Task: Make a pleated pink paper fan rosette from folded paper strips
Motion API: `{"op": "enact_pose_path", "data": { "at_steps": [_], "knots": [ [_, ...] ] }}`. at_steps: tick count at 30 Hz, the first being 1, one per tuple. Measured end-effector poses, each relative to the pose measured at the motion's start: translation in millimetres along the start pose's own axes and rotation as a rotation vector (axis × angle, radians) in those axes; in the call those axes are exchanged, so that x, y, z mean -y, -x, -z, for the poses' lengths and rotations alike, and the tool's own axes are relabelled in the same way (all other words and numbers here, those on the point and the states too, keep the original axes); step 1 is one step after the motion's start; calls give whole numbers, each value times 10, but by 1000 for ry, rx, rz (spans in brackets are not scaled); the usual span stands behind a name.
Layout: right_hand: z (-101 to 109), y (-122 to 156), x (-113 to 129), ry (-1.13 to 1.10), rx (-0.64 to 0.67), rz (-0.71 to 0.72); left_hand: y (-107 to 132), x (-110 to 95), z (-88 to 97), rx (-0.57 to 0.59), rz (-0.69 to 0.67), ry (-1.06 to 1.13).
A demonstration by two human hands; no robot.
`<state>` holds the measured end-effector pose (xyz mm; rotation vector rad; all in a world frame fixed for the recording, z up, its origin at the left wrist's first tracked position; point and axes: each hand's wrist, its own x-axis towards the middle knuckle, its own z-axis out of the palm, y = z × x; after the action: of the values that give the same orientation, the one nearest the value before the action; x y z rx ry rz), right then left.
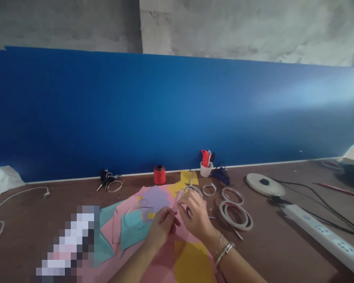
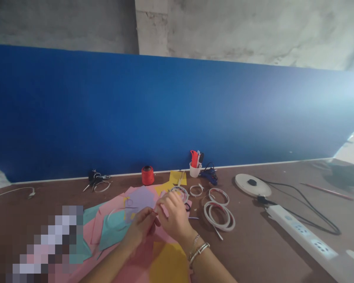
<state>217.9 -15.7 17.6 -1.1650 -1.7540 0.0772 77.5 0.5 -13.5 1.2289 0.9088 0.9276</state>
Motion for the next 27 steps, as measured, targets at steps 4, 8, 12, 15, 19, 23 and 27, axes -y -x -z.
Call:
{"op": "enact_pose_path", "data": {
  "at_steps": [4, 8, 12, 15, 19, 23, 27],
  "knots": [
    [-33, -11, 20, 22, 189, 29, 14, -64, 25, -32, -52, -92],
    [-84, -28, -58, -91, 176, -87, 28, -88, 47, -12, -86, -155],
    [-66, -49, -35, -150, 199, -226, 16, -36, 80, -19, -131, -229],
    [-59, -58, 2, -177, 211, -297, 15, -26, 97, -22, -150, -260],
    [-66, -60, 8, -196, 217, -348, 31, -78, 96, -25, -165, -279],
    [-68, -60, -4, -201, 209, -370, 44, -104, 91, -30, -189, -333],
    [-80, -59, -21, -193, 211, -382, 45, -61, 98, -21, -228, -356]
  ]
}}
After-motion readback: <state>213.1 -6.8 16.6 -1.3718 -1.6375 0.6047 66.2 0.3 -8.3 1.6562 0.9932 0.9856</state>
